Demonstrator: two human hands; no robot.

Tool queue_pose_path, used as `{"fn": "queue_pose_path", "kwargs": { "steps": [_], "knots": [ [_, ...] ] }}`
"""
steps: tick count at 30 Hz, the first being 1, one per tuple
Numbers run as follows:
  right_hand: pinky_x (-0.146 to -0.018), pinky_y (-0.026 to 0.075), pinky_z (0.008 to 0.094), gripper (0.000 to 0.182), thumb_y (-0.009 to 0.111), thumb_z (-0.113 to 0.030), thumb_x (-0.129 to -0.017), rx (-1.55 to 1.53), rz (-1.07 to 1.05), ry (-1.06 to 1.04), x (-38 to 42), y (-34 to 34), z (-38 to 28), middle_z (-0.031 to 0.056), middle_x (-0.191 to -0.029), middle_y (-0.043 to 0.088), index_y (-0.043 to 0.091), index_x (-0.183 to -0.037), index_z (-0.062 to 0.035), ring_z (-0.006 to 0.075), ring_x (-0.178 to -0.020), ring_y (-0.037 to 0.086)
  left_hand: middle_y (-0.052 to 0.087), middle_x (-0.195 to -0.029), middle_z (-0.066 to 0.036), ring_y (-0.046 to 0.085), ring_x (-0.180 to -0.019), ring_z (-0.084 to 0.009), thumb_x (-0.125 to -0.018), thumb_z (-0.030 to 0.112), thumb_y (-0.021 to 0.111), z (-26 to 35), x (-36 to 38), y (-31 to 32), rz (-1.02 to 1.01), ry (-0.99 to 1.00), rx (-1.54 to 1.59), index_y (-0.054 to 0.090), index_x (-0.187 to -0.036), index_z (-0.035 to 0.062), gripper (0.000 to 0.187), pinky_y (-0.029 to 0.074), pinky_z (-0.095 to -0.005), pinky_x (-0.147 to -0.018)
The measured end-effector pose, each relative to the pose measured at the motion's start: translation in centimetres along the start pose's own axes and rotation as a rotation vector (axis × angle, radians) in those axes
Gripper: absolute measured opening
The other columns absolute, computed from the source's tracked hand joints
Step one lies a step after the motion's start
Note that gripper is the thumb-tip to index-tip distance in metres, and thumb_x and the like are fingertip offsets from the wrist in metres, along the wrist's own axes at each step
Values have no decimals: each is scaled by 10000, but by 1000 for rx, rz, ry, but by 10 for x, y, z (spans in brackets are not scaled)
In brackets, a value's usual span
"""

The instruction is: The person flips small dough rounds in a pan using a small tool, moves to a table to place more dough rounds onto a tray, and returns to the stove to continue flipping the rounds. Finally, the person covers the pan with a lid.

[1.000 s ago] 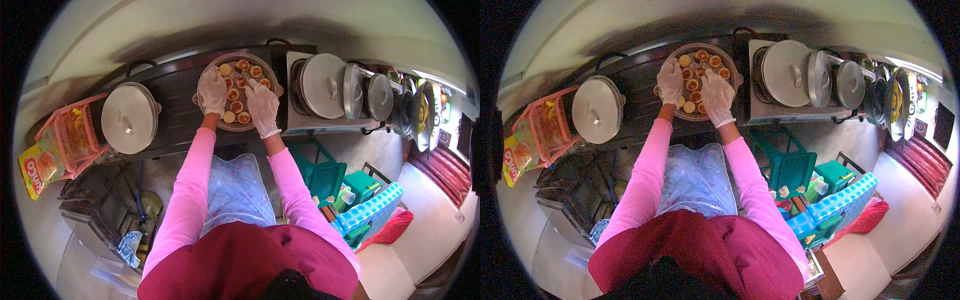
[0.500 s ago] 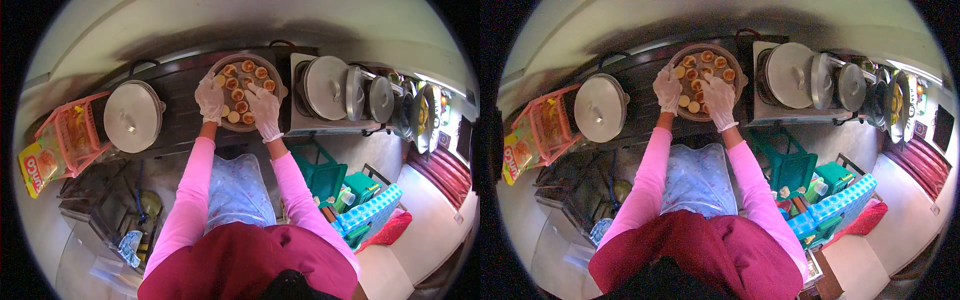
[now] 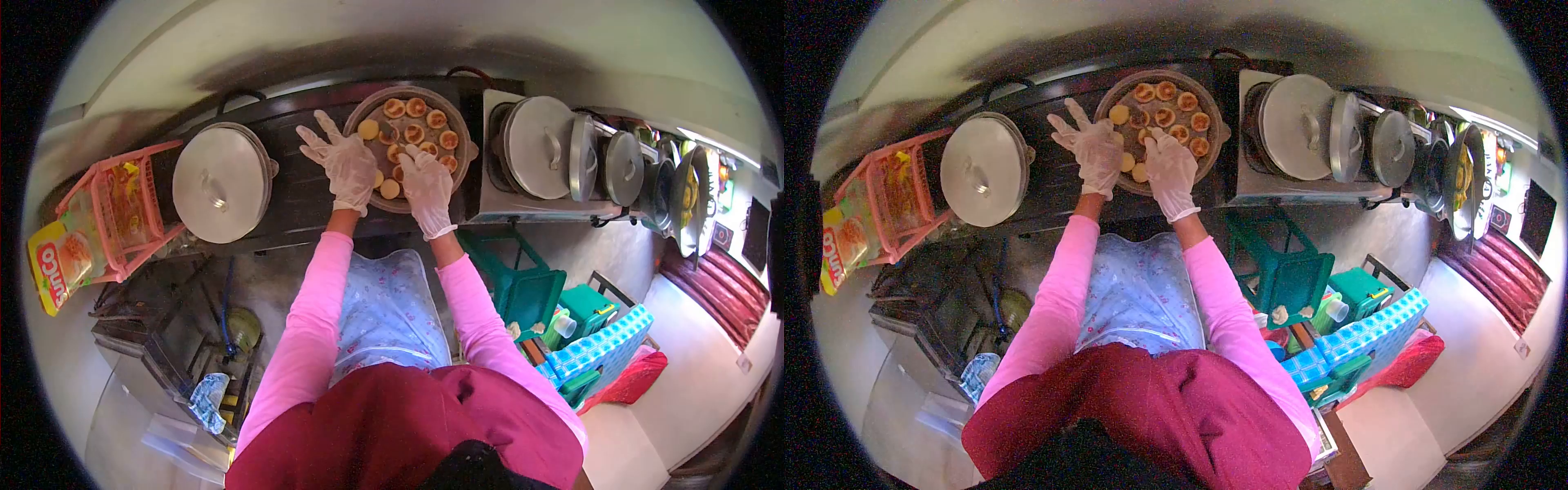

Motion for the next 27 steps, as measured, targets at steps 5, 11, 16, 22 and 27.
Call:
{"fn": "queue_pose_path", "kwargs": {
  "steps": [5,11,16,22,27],
  "knots": [
    [-838,542,406,262,642,-227,-929,60,-20,-236,10,-3,-18,183,-1052,726,731,-1068,-23,340,-953,700,149,-1646,-246,-52,-1454,-620,-796,195,672,3,3,15,3,75,-76,769,-943,102,200,-30,-744,-1129],
    [-814,543,429,210,624,-191,-938,72,-9,-150,20,-16,-16,173,-1008,725,711,-1012,-16,347,-903,693,145,-1650,-237,-62,-1467,-597,-794,167,673,-6,13,-5,28,84,103,767,-971,120,206,-23,-743,-1131],
    [-805,538,430,277,613,-237,-937,190,-4,-242,23,2,-21,177,-1004,721,705,-1056,-5,354,-911,687,159,-1635,-268,-61,-1466,-600,-777,152,678,-14,15,-3,57,85,166,753,-1033,114,270,-19,-729,-1138],
    [-811,537,423,294,598,-245,-939,153,-85,-132,25,26,-20,184,-1033,716,707,-1093,-20,348,-942,688,416,-1461,-314,293,-1353,-544,-788,114,657,-24,27,-15,194,92,220,716,-1079,25,309,278,-600,-1097],
    [-763,540,441,302,597,-245,-947,179,-8,-195,36,13,-20,179,-975,720,701,-1112,-15,354,-856,690,676,-1040,-199,589,-941,-371,-879,101,616,-39,39,-10,173,84,435,697,-1105,10,256,494,-461,-818]
  ]
}}
Point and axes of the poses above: each hand's wrist, its own x-axis away from the middle knuckle, its own y-axis out of the palm, z = x × y, the point moved 7 cm from there along -x, towards the middle knuckle
